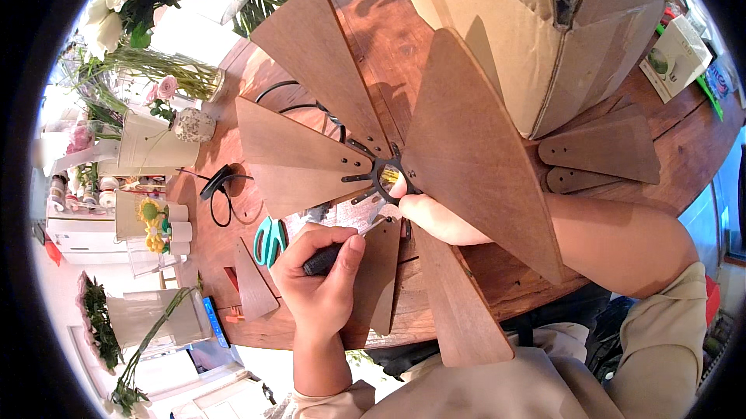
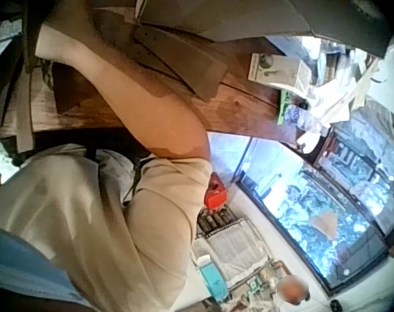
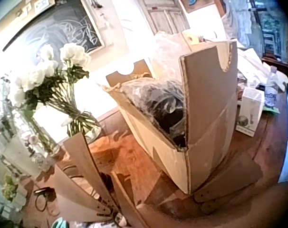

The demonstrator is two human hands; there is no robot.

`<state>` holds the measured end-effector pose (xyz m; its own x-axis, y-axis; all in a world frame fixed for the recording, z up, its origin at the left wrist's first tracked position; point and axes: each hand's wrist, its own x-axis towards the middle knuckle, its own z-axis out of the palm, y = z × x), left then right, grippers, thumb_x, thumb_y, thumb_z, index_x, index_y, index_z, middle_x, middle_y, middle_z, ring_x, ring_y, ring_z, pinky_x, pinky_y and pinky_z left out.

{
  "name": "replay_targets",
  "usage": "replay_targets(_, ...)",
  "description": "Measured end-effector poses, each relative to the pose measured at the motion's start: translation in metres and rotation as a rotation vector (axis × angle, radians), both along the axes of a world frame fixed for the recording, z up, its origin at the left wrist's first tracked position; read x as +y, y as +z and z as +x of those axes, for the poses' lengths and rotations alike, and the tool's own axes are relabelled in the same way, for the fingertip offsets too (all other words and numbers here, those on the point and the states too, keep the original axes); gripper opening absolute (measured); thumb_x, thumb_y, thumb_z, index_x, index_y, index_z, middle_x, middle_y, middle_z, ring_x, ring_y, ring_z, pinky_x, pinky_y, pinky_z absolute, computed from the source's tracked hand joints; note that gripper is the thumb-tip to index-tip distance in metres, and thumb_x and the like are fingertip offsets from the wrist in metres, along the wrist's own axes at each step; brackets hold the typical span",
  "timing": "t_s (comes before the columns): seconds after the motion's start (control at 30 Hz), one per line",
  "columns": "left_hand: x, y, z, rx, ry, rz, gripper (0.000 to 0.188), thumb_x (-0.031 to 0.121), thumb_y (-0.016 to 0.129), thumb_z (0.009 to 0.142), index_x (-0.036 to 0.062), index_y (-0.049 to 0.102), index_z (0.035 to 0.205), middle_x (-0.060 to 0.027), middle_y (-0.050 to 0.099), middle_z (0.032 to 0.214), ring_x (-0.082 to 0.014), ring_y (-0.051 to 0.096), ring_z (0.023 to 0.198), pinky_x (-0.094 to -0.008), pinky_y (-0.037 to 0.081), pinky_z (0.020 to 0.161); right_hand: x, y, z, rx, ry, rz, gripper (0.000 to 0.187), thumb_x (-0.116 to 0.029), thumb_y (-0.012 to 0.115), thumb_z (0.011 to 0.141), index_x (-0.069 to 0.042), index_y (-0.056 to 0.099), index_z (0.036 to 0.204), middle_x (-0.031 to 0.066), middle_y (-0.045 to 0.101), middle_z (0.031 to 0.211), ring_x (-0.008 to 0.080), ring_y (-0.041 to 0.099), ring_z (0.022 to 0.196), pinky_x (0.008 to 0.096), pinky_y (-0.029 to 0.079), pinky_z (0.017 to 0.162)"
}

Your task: The person assembles a cardboard fan by attaching triangular blades to a central hub. They use a screwdriver to tighten screws into the hub, securing each blade one by one. The process involves aligning the blades and ensuring they are firmly attached to the central structure.

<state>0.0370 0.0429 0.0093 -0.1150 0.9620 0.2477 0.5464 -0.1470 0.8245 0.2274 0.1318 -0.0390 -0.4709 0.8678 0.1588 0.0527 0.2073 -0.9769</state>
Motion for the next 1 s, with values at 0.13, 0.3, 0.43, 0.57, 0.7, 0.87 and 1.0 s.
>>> replay_targets(0.13,0.000,0.002,0.000,-0.002,-0.006,-0.026,0.011,0.004,0.078,0.085,-0.0034,0.070,0.084,-0.0019,0.063,0.075,-0.0082,0.050,0.069,-0.0238,0.037,0.064,0.000,-0.002,-0.002,-0.013,-0.028,0.006,0.022,-0.013,0.065,0.078,0.008,0.063,0.070,0.0253,0.061,0.063,0.0239,0.065,0.058,0.0418,0.048,0.057)
replay_targets(0.3,0.001,0.001,0.001,0.046,-0.017,-0.025,0.011,0.004,0.077,0.085,-0.0034,0.070,0.083,-0.0011,0.062,0.074,-0.0076,0.049,0.068,-0.0244,0.035,0.061,0.000,0.001,0.001,-0.013,-0.015,0.072,0.022,-0.014,0.067,0.080,0.006,0.065,0.072,0.0263,0.063,0.066,0.0255,0.068,0.061,0.0416,0.049,0.057)
replay_targets(0.43,0.002,0.010,0.007,0.076,0.052,-0.106,0.005,-0.002,0.074,0.085,-0.0034,0.070,0.085,-0.0051,0.067,0.077,-0.0085,0.056,0.068,-0.0236,0.044,0.063,-0.001,-0.002,0.000,-0.001,-0.015,0.054,0.021,-0.013,0.069,0.081,0.007,0.066,0.075,0.0262,0.064,0.069,0.0231,0.068,0.063,0.0405,0.049,0.059)
replay_targets(0.57,0.013,0.023,0.006,0.110,-0.057,-0.221,0.005,0.000,0.073,0.087,-0.0026,0.068,0.086,-0.0017,0.063,0.075,-0.0063,0.052,0.067,-0.0224,0.041,0.061,-0.001,-0.003,0.000,0.074,0.019,0.004,0.018,-0.010,0.067,0.080,0.007,0.065,0.076,0.0239,0.062,0.066,0.0206,0.063,0.061,0.0401,0.048,0.060)
replay_targets(0.7,0.034,0.042,0.007,0.194,-0.230,-0.298,0.006,0.002,0.069,0.090,-0.0019,0.064,0.089,0.0014,0.058,0.073,-0.0050,0.047,0.065,-0.0220,0.038,0.059,0.000,-0.009,-0.001,0.058,-0.020,-0.017,0.015,-0.008,0.063,0.078,0.006,0.063,0.074,0.0216,0.060,0.062,0.0190,0.059,0.059,0.0409,0.047,0.059)
replay_targets(0.87,0.045,0.044,0.005,0.383,-0.138,-0.182,0.013,0.010,0.066,0.097,-0.0009,0.061,0.091,-0.0101,0.061,0.069,-0.0130,0.055,0.063,-0.0305,0.044,0.059,-0.001,-0.006,-0.004,0.109,-0.019,0.018,0.015,-0.007,0.063,0.078,0.007,0.063,0.073,0.0217,0.061,0.063,0.0166,0.057,0.059,0.0418,0.046,0.059)
replay_targets(1.0,0.029,0.038,0.013,0.384,-0.150,-0.135,0.008,0.000,0.061,0.096,-0.0008,0.055,0.090,-0.0046,0.055,0.072,-0.0107,0.047,0.065,-0.0255,0.040,0.058,-0.001,-0.009,-0.001,0.114,0.062,-0.052,0.018,-0.008,0.067,0.079,0.008,0.064,0.072,0.0219,0.064,0.064,0.0168,0.060,0.062,0.0406,0.047,0.060)
